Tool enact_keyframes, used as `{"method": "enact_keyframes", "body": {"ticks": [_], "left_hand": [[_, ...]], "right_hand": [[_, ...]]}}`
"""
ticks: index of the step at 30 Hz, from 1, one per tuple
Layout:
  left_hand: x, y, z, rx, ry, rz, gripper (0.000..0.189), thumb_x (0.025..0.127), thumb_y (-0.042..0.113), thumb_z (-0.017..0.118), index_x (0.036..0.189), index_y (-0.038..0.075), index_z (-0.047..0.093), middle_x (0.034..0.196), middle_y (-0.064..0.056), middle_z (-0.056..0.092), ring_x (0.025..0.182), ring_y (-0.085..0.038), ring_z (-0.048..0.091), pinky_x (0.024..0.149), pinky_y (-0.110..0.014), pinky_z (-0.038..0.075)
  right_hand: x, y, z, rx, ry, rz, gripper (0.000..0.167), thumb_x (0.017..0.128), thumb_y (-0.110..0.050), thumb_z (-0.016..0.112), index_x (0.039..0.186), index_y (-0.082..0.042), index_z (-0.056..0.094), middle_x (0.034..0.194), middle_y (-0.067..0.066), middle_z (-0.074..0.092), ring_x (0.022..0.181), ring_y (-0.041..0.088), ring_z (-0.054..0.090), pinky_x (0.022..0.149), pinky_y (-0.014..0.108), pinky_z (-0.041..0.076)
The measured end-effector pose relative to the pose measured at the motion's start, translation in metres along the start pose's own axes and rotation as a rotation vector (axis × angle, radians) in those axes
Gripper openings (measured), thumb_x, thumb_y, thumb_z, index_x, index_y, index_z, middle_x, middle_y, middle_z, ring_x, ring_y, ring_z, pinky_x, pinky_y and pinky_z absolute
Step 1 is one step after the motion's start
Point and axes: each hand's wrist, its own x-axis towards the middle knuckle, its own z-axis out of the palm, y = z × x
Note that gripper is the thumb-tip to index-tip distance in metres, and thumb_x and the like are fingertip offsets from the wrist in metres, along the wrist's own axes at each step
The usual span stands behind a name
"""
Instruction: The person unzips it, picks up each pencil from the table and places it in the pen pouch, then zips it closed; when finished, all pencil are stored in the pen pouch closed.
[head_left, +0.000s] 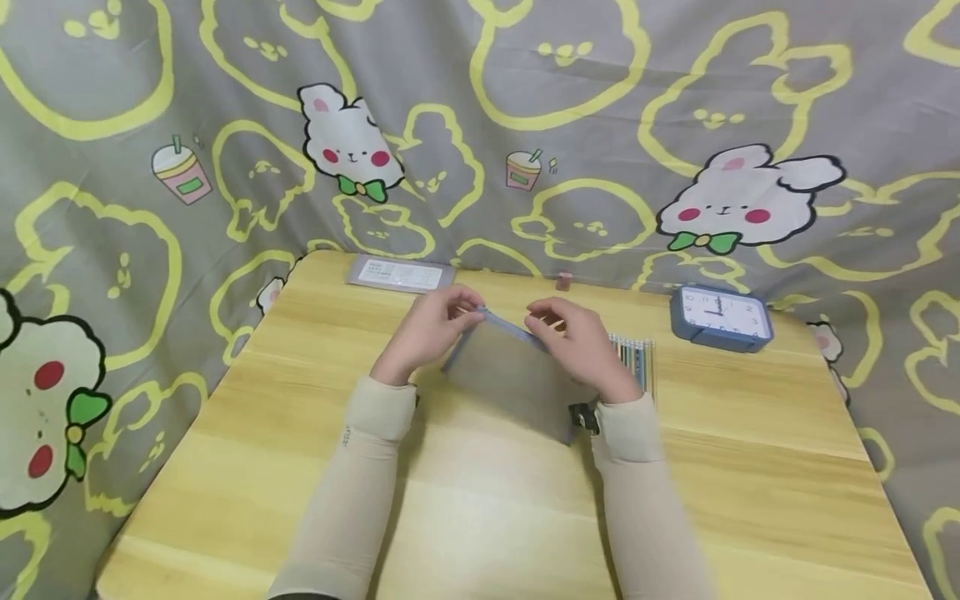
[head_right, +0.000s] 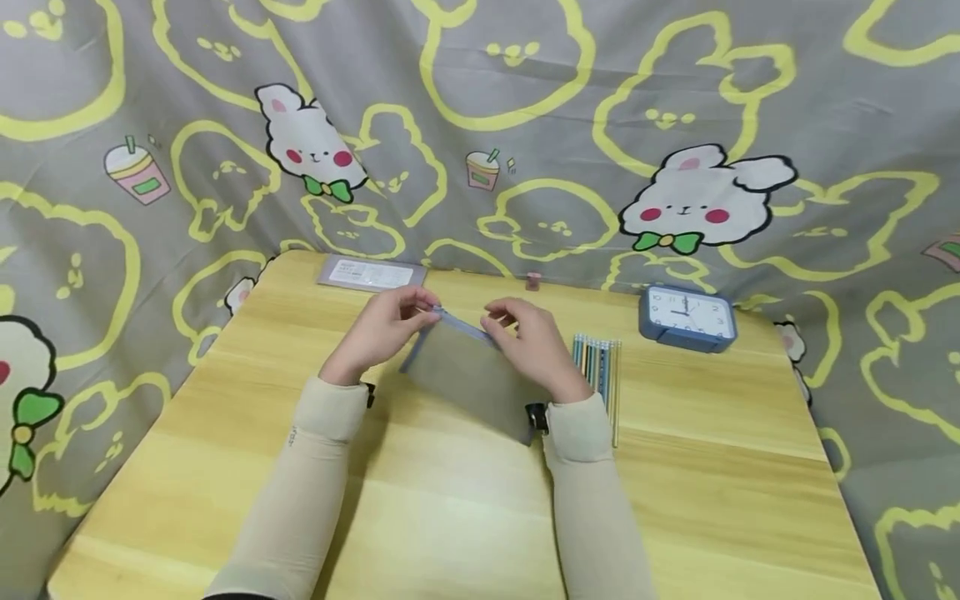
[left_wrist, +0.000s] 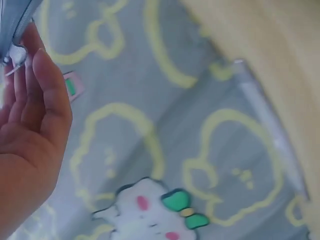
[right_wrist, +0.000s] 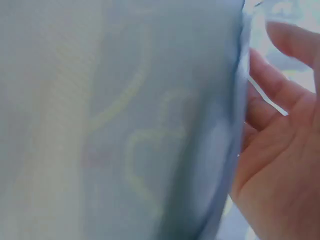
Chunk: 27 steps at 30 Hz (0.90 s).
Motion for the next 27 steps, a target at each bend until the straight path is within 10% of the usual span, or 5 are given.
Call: {"method": "enact_keyframes", "body": {"ticks": [10,27], "left_hand": [[-0.001,0.036,0.008,0.063,-0.077,0.261,0.011,0.101,0.018,0.074,0.111,0.013,0.075,0.103,0.002,0.077,0.093,-0.010,0.071,0.085,-0.030,0.058],[-0.017,0.029,-0.003,0.051,-0.004,0.256,0.009,0.097,0.014,0.079,0.104,0.013,0.074,0.100,0.002,0.078,0.090,-0.011,0.073,0.081,-0.031,0.060]], "right_hand": [[-0.020,-0.029,-0.014,-0.006,0.123,-0.125,0.032,0.105,-0.019,0.068,0.134,-0.007,0.068,0.130,0.010,0.073,0.108,0.027,0.072,0.095,0.052,0.057],[-0.010,-0.049,0.009,0.006,0.071,-0.241,0.008,0.098,-0.013,0.078,0.105,-0.010,0.075,0.100,0.001,0.078,0.096,0.018,0.073,0.088,0.043,0.058]]}}
